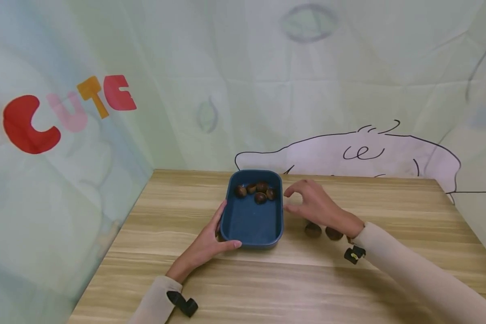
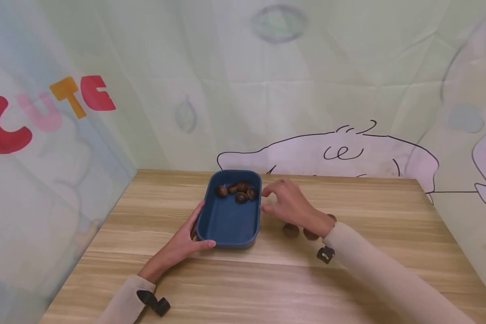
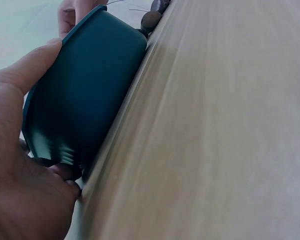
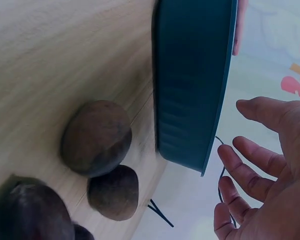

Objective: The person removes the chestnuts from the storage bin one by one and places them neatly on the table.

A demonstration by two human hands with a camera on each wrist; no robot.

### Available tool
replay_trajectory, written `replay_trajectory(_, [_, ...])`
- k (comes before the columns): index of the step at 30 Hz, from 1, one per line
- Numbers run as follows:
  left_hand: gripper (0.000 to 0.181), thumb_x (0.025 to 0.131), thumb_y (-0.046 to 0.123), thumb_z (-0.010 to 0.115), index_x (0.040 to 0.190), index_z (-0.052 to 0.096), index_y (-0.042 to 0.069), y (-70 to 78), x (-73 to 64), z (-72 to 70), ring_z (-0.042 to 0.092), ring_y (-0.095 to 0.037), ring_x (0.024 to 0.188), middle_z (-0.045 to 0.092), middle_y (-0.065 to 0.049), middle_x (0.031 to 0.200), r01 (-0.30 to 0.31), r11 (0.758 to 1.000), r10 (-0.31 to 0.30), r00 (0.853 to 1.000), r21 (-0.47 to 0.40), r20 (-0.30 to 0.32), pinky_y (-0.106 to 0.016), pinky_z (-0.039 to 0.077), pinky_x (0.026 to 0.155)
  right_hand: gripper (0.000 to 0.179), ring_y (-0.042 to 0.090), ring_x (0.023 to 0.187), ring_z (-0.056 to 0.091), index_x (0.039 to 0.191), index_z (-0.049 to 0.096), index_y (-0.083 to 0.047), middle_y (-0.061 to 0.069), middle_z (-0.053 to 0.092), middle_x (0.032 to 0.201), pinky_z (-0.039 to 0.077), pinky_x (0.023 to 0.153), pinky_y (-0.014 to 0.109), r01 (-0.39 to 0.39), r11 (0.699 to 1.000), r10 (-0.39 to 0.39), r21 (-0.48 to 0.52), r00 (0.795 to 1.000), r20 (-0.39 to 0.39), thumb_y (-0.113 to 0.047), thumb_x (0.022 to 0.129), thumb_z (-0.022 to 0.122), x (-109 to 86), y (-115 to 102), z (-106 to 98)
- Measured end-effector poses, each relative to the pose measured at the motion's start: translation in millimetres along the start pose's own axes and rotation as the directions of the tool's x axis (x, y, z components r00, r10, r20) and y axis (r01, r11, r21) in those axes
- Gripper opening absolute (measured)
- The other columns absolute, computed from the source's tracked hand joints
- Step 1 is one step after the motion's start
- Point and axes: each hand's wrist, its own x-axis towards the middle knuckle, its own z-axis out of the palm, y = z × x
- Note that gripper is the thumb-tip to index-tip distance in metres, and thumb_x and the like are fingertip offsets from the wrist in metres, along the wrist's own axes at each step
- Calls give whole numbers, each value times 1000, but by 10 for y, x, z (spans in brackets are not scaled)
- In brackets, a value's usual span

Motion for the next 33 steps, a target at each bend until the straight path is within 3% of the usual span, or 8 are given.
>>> replay_trajectory(16, [123,91,40,93,179,7,33,-10,4,-4,21,-34,168,10,-6,185,10,1000,-10,1000,-12,3,-62,20,132,31,35,115,64,117,83,-2,10,81,118,52,100,55,122,992,-120,-39,992,51,-20,92,91,283,-110,174])
replay_trajectory(21, [123,91,43,92,179,7,32,-20,-5,-2,21,-34,168,10,-5,185,11,1000,-11,1000,-14,4,-62,19,132,29,34,117,63,115,83,-2,12,80,117,52,104,56,180,981,-175,-71,982,75,-18,93,91,355,-132,255])
replay_trajectory(25, [123,91,42,92,179,6,31,-13,-10,2,21,-34,168,10,-6,185,6,1000,-5,1000,-17,6,-63,19,132,29,31,112,61,114,84,-3,11,80,111,52,100,52,229,967,-220,-111,971,88,-18,91,92,423,-141,322])
replay_trajectory(33, [123,91,43,92,179,7,33,1,-7,6,19,-34,168,10,-6,185,11,1000,-11,1000,-13,4,-63,19,132,31,28,112,59,113,85,-5,7,82,105,49,102,48,241,951,-220,-192,968,121,-22,89,95,536,-139,443])
